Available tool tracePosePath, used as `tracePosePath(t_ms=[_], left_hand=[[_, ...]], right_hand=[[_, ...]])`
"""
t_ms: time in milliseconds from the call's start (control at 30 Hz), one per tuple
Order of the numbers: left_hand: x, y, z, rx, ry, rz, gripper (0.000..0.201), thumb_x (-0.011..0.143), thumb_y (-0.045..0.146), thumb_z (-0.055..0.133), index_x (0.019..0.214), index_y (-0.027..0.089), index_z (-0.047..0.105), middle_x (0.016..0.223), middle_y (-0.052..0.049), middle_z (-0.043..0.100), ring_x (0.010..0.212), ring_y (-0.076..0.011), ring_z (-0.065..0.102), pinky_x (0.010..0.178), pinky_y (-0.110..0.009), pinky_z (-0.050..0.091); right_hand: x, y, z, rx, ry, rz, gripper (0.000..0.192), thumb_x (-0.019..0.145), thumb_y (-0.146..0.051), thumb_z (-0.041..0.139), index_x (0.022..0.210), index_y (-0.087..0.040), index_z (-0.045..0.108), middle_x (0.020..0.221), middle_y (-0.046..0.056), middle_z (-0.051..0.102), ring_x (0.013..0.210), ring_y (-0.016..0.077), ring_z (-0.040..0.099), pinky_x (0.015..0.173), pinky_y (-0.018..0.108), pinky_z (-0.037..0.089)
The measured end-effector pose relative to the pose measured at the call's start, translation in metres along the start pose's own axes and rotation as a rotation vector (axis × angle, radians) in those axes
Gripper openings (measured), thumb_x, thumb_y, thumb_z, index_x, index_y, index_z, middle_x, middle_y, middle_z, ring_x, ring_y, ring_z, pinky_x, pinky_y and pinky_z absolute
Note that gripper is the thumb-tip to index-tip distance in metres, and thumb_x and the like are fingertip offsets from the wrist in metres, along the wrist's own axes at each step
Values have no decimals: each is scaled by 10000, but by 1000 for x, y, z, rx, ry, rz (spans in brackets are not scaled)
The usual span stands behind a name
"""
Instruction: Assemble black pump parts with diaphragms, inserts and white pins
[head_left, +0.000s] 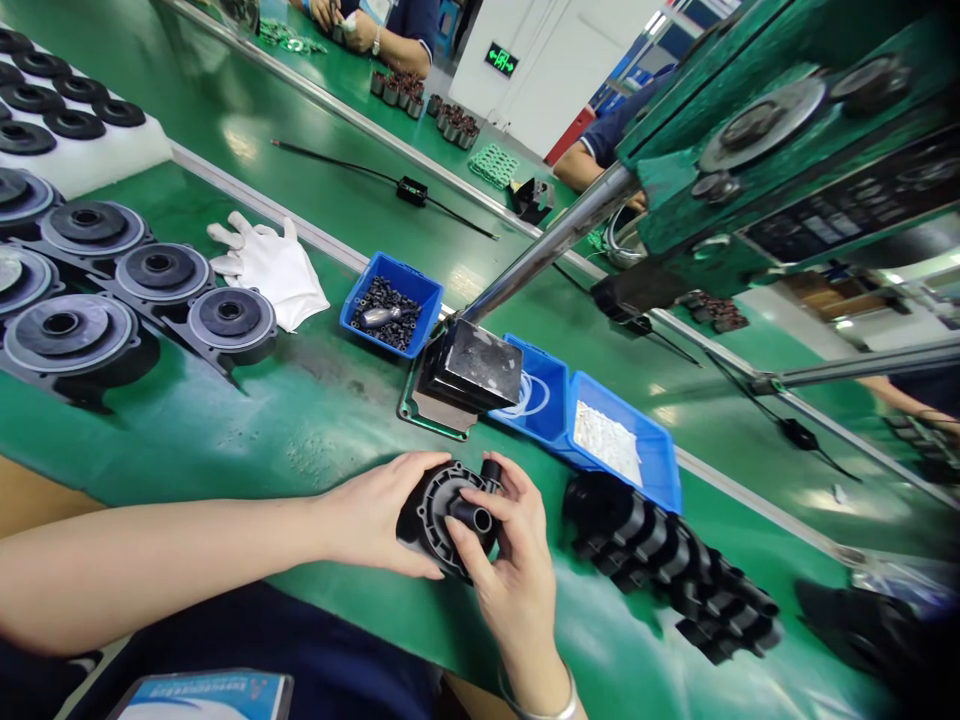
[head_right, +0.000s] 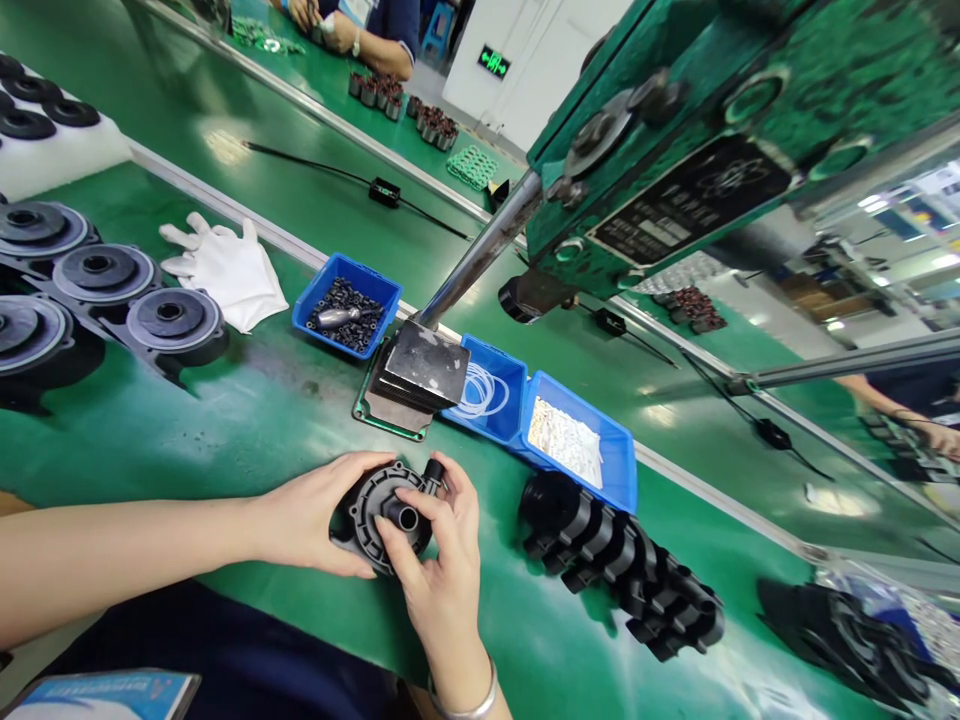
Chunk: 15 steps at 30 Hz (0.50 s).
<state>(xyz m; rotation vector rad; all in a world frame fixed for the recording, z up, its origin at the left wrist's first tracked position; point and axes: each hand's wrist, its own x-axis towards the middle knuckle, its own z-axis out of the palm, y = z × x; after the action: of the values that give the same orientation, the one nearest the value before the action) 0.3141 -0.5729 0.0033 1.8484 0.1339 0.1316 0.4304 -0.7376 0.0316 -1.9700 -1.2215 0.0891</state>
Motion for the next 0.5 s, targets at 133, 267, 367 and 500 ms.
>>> tracePosePath(t_ms=[133, 267, 367, 500], left_hand=[[-1, 0, 0, 13, 9, -1, 1048, 593, 358, 891, 1461, 221, 320, 1458, -155, 478, 1332, -326, 490, 1137, -479, 410], [0, -1, -2, 51, -27, 92, 1062, 618, 341, 884, 1491, 238, 288, 1493, -162, 418, 1377, -329, 441, 1154, -470, 392], [2, -4, -2, 96, -76, 156, 923, 630, 300, 878, 1423, 257, 406, 1459, -154, 423, 1387, -331, 423, 1137, -459, 412], [1, 1, -3, 150, -47, 136, 843, 620, 277, 877, 1363, 262, 479, 1412, -137, 458, 1326, -319, 485, 1120, -475, 427]], right_hand=[[0, -1, 0, -11, -16, 36, 224, 910, -297, 675, 1120, -265, 603, 1399, 123, 455, 1318, 319, 453, 1059, 593, 396], [0, -1, 3, 43, -13, 107, 342, 900, -340, 682, 1190, -255, 522, 1387, 147, 457, 1322, 321, 450, 1052, 584, 419], [-1, 0, 6, 52, -7, 104, 380, 906, -363, 669, 1220, -251, 488, 1388, 153, 452, 1319, 318, 460, 1053, 573, 437], [9, 0, -10, 20, -107, 50, 540, 912, -427, 661, 1360, -252, 416, 1426, 157, 439, 1344, 311, 459, 1094, 541, 443]])
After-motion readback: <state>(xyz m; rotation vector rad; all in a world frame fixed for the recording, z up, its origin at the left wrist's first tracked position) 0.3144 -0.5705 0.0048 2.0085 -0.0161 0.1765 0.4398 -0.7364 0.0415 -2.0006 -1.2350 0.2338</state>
